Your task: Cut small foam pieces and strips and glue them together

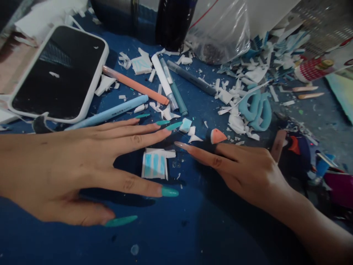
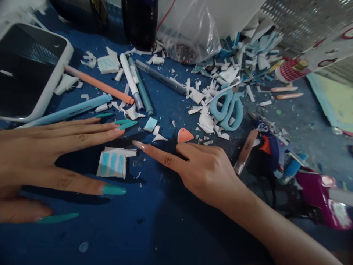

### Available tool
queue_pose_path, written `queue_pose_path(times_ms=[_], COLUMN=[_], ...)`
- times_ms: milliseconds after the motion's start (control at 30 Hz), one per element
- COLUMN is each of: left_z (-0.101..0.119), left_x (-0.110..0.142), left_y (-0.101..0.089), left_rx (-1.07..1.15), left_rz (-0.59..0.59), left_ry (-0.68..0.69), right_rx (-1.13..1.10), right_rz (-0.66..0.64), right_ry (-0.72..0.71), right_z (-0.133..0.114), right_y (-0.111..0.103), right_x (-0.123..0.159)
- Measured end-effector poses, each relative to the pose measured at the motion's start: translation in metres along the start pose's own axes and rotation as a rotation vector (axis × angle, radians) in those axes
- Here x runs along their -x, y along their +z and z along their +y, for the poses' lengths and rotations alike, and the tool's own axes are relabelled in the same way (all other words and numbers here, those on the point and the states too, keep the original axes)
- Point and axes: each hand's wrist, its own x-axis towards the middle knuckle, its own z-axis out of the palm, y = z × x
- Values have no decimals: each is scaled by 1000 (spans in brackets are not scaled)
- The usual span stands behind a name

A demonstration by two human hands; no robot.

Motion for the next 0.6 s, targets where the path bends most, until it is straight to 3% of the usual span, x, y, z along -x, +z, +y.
queue_pose_path(times_ms=[133,267,500,600], left_z=[3,1,-1,-1], left_x=[-3,-4,-4,-5], left_y=[5,7,5,4], left_rx=[-51,-90,61,52], left_rz=[14,-11,-68,-42], left_ry=[-66,9,-72,-38], right_rx=[10,52,117,108], right_rz=[-6,-51,-70,-62], right_ry=[-24,-29,-26,-34], right_z=[-2,-4,-4,-5], right_y=[0,-1,-6,-7], right_x=[1,2,3,1])
